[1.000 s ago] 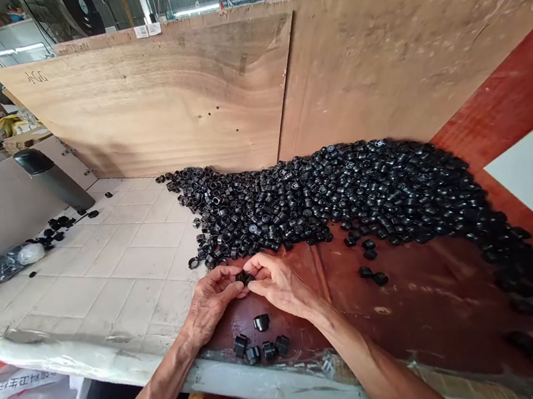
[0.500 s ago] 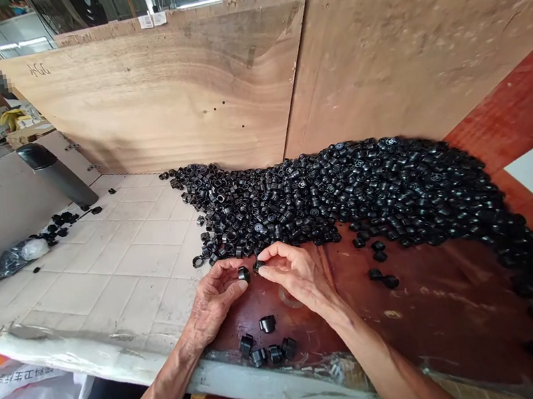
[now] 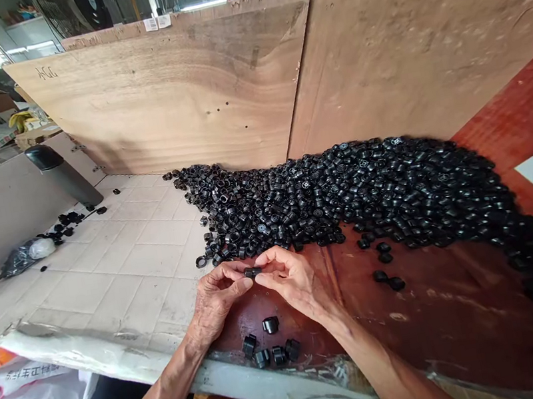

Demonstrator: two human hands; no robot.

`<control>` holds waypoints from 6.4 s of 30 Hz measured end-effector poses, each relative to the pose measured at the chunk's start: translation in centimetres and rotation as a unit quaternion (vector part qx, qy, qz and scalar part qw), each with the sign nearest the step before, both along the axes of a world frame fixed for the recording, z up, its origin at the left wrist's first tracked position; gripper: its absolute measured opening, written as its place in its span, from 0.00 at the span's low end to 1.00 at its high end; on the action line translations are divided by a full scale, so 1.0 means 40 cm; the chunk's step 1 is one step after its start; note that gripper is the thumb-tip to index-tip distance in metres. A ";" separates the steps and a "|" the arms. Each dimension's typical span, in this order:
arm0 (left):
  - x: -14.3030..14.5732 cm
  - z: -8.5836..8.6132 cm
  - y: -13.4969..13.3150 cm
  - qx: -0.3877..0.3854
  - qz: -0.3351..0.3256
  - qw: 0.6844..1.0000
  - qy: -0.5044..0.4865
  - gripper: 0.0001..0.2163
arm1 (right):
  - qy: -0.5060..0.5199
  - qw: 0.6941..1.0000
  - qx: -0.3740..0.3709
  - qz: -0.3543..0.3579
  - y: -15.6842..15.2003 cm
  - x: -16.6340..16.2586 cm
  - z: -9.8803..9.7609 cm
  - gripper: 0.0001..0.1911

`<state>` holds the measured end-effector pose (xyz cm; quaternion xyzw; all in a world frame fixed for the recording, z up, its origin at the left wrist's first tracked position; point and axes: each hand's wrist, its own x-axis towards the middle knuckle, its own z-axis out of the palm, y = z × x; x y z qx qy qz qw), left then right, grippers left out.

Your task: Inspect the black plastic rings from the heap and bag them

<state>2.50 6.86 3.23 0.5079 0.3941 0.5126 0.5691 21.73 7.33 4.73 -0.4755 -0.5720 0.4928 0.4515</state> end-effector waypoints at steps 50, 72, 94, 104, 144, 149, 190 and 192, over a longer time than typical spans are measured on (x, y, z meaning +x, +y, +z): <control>0.016 -0.010 -0.014 0.008 0.030 0.999 -0.007 0.09 | -0.164 0.975 0.152 0.014 -0.020 -0.002 0.018 0.11; 0.017 -0.016 -0.014 -0.009 0.026 0.999 -0.016 0.10 | -0.137 0.987 0.086 0.000 -0.016 -0.005 0.027 0.10; 0.010 -0.027 -0.011 0.024 0.007 0.999 0.035 0.08 | -0.092 0.990 0.104 0.027 -0.016 -0.010 0.005 0.06; -0.022 0.007 -0.032 0.122 -0.117 0.938 0.303 0.05 | -0.055 0.971 -0.208 0.106 0.000 0.009 -0.019 0.12; 0.006 -0.036 -0.010 0.091 0.036 0.971 0.219 0.11 | -0.106 0.984 0.136 0.038 0.017 -0.007 -0.050 0.12; 0.006 -0.045 -0.005 0.058 0.028 0.990 0.125 0.11 | -0.079 0.990 0.115 0.018 0.016 -0.006 -0.047 0.05; -0.006 -0.046 -0.008 0.115 0.009 0.982 0.152 0.08 | -0.220 0.970 0.103 0.016 -0.010 0.009 0.035 0.25; -0.007 -0.045 -0.008 0.113 0.010 0.983 0.146 0.08 | -0.198 0.976 0.093 0.014 -0.010 0.009 0.038 0.21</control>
